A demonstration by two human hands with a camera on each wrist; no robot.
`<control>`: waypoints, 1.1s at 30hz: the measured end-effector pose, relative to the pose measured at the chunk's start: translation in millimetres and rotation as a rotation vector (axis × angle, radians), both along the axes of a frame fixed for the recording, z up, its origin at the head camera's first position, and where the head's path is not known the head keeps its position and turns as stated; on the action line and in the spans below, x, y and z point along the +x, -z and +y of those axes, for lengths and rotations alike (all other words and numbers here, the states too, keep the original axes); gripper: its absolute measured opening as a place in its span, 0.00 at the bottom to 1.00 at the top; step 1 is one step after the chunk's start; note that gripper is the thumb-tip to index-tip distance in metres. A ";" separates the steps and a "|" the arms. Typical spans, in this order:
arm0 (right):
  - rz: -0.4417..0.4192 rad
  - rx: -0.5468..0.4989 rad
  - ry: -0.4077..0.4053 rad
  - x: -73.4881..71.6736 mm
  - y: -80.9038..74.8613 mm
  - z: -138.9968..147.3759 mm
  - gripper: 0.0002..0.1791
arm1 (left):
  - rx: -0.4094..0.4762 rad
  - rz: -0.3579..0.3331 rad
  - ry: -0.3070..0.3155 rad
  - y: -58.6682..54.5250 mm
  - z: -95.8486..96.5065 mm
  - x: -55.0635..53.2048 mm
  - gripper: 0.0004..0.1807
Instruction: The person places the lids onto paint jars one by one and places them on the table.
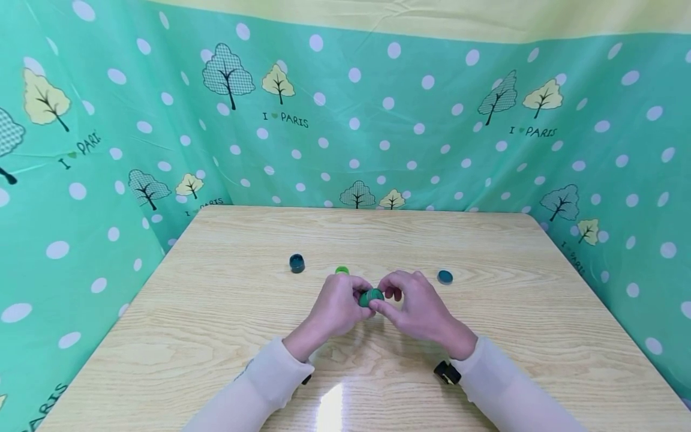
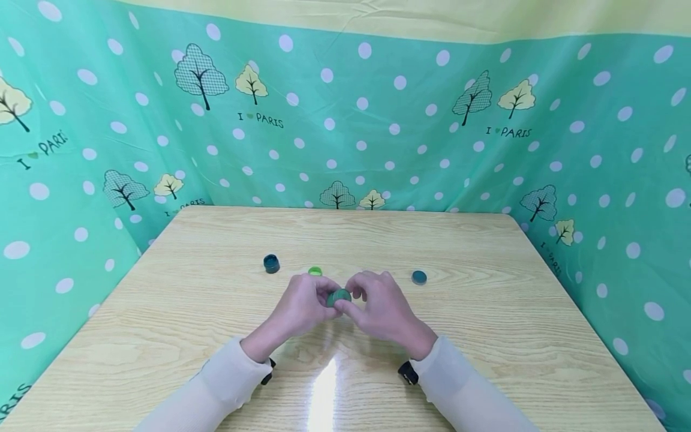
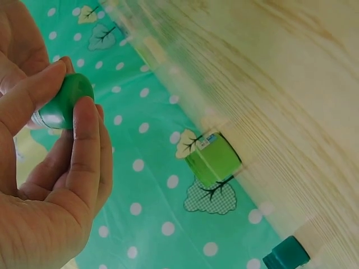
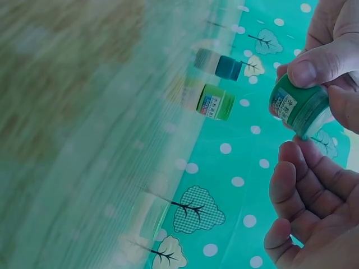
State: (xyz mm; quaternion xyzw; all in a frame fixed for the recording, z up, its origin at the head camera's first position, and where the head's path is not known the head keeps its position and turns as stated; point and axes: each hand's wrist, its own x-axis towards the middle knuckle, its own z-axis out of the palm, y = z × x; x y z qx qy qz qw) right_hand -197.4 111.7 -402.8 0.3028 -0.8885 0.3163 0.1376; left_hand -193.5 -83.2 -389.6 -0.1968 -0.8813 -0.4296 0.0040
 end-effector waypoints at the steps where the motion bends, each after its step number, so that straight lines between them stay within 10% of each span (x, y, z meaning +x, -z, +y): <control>1: 0.000 -0.001 0.001 0.1 0.0 -0.2 0.12 | 0.000 0.001 -0.002 0.0 0.0 0.1 0.08; 33: -0.063 0.014 0.075 -2.6 -7.9 16.0 0.20 | -0.056 0.028 -0.117 -3.9 -17.2 -4.7 0.15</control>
